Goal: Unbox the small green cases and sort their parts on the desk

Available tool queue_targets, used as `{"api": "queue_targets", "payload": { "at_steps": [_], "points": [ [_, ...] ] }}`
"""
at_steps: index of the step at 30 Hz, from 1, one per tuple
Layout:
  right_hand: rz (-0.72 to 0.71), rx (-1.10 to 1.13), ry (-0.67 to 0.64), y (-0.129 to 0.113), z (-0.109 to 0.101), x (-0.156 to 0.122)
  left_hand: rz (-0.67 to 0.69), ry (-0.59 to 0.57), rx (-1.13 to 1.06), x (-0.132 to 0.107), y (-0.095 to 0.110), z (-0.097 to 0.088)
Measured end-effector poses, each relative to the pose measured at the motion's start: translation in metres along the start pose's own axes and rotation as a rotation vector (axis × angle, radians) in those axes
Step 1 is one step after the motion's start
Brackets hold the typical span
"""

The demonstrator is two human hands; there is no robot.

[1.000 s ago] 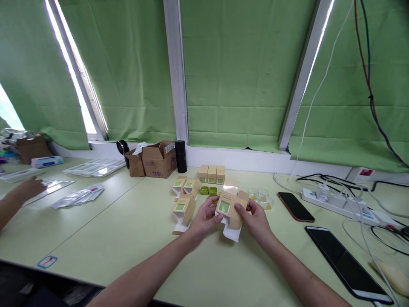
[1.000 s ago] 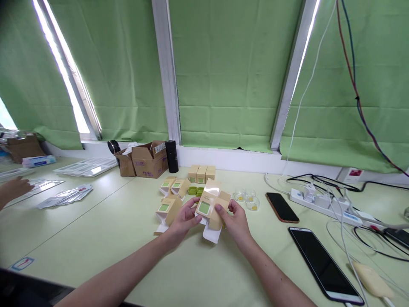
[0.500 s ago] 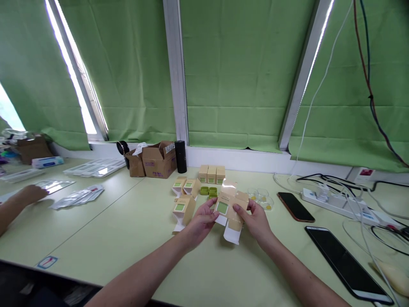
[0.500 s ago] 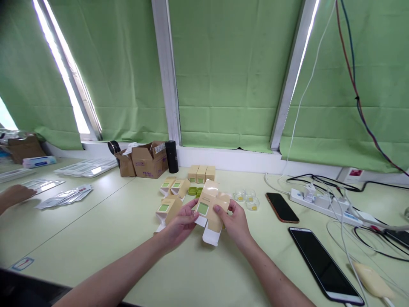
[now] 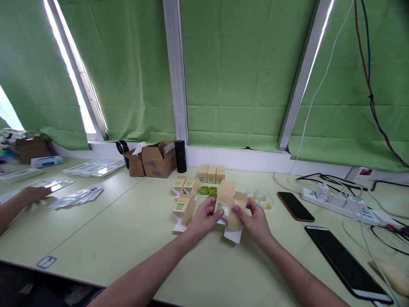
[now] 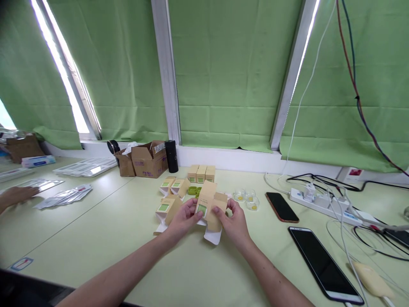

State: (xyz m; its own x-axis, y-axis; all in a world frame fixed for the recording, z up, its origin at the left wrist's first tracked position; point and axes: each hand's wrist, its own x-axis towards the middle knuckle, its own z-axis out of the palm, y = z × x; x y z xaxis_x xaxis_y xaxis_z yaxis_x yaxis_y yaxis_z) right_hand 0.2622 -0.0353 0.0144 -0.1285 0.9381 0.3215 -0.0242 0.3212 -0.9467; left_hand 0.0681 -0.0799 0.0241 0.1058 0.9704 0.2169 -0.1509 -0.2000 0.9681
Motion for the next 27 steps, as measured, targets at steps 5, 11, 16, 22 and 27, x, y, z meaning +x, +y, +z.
{"api": "queue_targets", "payload": {
  "at_steps": [5, 11, 16, 22, 27],
  "points": [
    [-0.073, 0.053, -0.017, -0.004, -0.004, -0.002, 0.131, 0.134, 0.193, -0.002, 0.002, -0.004],
    [-0.173, 0.075, 0.019, -0.006, -0.012, 0.002, 0.509, 0.315, 0.475, -0.008, 0.009, -0.007],
    [-0.124, 0.043, 0.098, 0.010, -0.016, 0.011, 1.018, 0.319, 0.819, -0.011, 0.017, -0.007],
    [-0.051, 0.027, 0.106, 0.026, -0.019, 0.020, 1.260, 0.425, 1.121, -0.018, 0.034, -0.006],
    [0.019, 0.039, 0.107, 0.041, -0.024, 0.027, 1.299, 0.438, 1.230, -0.023, 0.036, -0.007]
  ]
}}
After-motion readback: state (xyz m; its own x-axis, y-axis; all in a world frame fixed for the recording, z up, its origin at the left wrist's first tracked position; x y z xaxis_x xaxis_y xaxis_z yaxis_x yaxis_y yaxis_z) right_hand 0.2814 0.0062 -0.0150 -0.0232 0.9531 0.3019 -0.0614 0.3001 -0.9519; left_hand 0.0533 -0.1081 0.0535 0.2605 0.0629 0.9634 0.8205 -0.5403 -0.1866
